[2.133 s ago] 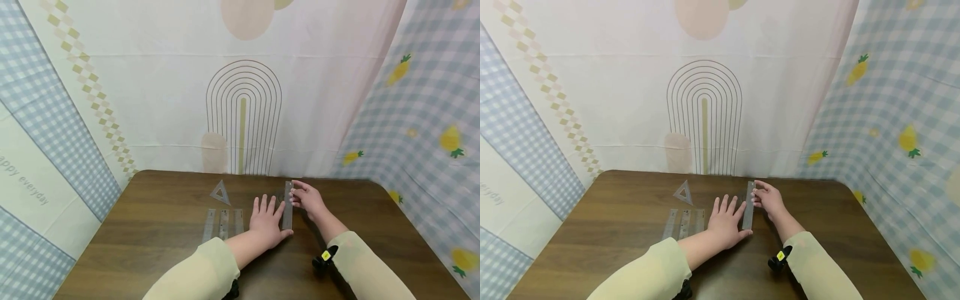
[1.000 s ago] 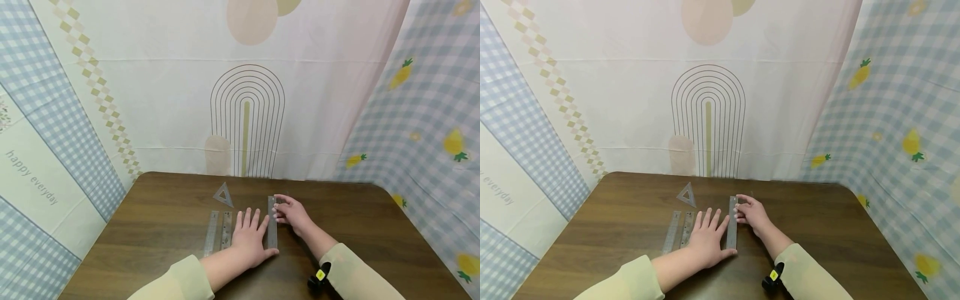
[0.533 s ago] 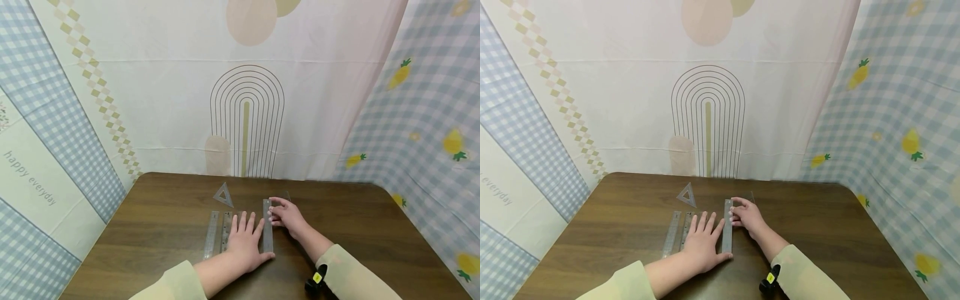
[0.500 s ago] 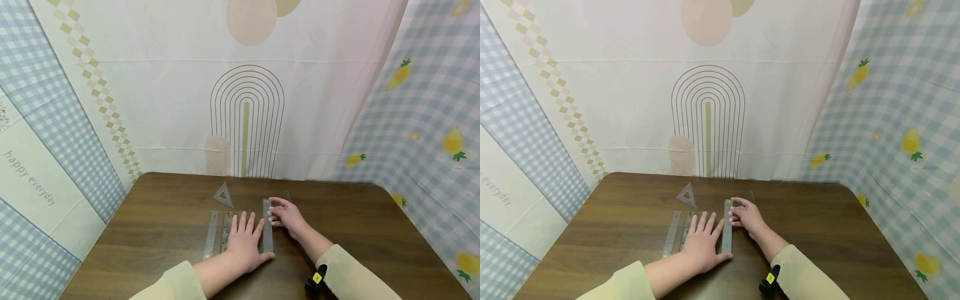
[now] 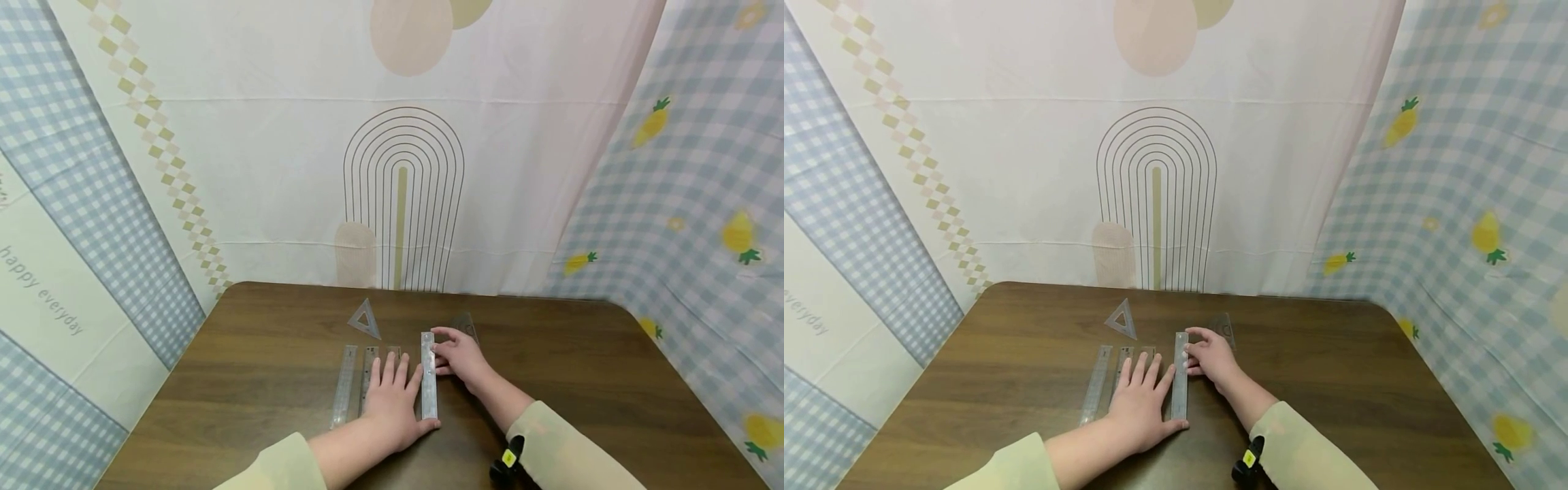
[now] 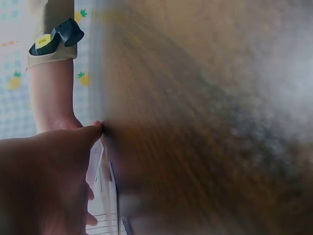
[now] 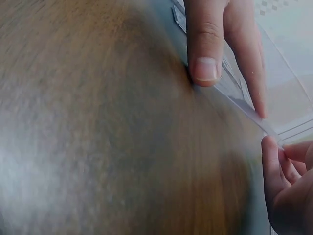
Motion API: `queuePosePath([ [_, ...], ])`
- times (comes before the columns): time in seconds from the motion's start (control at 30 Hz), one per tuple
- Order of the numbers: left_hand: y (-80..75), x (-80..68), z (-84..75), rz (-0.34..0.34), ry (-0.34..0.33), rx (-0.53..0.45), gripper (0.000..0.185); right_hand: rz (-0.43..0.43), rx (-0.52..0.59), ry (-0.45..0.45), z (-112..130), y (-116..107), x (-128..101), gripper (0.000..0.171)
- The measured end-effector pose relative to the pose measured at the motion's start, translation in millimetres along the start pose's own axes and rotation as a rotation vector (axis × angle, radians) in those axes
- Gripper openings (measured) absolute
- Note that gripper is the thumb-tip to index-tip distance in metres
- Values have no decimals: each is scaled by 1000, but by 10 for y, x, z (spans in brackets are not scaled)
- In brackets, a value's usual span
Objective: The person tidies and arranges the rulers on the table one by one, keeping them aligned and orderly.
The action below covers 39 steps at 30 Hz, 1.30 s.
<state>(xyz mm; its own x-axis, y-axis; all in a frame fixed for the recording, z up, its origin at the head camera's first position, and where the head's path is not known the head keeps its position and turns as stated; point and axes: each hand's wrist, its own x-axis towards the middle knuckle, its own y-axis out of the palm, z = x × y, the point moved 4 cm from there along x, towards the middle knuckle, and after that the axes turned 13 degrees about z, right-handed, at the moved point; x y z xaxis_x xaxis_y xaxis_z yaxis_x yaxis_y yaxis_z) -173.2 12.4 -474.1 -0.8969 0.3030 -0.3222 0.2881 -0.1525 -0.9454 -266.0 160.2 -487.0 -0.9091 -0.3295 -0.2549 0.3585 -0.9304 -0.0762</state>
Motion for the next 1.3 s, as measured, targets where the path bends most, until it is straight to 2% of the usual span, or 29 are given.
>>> queuePosePath([
  [0.33, -10, -33, 31, 34, 3, -7, 99, -21, -99, 39, 19, 108, 22, 37],
  [0.63, -2, -77, 46, 32, 18, -35, 99, 6, -167, 52, 9, 139, 37, 37],
  [1.07, 9, -106, 85, 57, 18, -52, 99, 54, -457, 91, 70, 162, 68, 32],
  [1.3, 6, -114, 104, 64, 26, -67, 99, 54, -534, 116, 74, 170, 89, 34],
])
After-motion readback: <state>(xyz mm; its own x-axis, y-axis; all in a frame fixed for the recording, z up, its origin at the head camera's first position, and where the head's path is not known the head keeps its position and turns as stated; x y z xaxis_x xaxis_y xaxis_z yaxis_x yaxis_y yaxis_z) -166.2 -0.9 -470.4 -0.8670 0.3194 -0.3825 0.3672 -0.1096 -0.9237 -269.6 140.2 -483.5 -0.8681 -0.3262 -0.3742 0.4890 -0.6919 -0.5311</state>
